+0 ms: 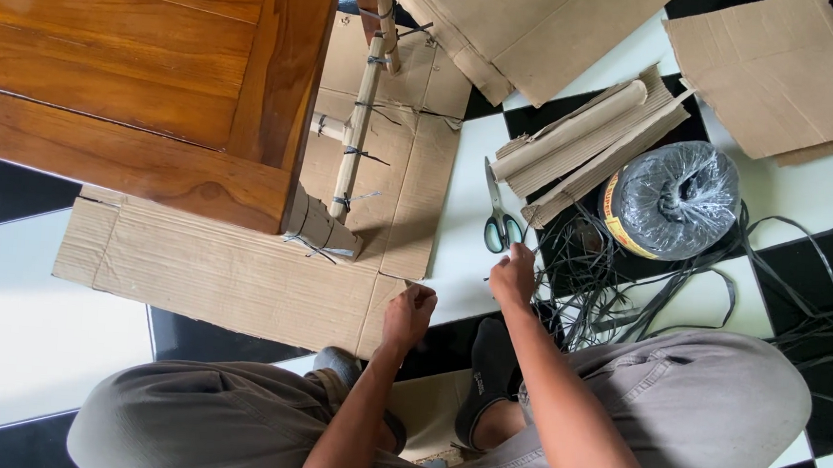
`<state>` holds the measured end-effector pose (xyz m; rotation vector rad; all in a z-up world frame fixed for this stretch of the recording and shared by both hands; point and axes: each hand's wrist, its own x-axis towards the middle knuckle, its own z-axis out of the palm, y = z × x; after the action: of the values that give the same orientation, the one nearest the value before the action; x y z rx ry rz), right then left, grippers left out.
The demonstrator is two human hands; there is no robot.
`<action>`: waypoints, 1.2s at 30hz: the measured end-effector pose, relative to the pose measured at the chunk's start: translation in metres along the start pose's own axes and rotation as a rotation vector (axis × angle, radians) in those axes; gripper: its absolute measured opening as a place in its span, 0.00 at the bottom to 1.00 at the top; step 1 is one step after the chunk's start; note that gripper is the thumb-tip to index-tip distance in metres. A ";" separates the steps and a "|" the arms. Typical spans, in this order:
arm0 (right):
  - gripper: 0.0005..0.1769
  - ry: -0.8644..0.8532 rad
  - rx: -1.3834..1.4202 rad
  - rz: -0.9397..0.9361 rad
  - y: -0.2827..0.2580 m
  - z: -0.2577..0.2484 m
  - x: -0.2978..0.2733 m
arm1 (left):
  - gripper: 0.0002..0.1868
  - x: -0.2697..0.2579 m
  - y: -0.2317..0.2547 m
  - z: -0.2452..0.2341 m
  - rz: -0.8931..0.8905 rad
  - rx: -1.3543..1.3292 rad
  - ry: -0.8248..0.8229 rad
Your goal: Wrapping a wooden table leg with cardboard and securing it with string
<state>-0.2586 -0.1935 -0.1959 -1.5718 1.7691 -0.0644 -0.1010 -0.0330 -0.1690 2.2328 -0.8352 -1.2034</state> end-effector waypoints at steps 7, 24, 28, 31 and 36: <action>0.29 -0.105 -0.156 0.032 0.030 0.011 0.011 | 0.13 -0.008 0.007 -0.009 0.021 -0.011 0.011; 0.32 -0.024 0.225 0.105 0.081 0.042 0.046 | 0.12 -0.004 0.002 -0.004 0.038 -0.014 0.023; 0.27 0.131 0.046 -0.005 -0.016 -0.002 -0.033 | 0.12 -0.004 0.010 -0.006 0.067 -0.075 0.051; 0.26 0.102 0.149 -0.252 -0.057 -0.013 -0.074 | 0.16 -0.012 0.032 -0.024 0.050 -0.118 0.105; 0.23 -0.233 0.217 -0.711 -0.082 -0.008 -0.118 | 0.23 -0.013 0.044 -0.047 -0.056 -0.540 0.155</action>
<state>-0.1993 -0.1146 -0.0913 -1.8790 0.9287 -0.3840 -0.0792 -0.0502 -0.1094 1.8784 -0.3339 -1.1021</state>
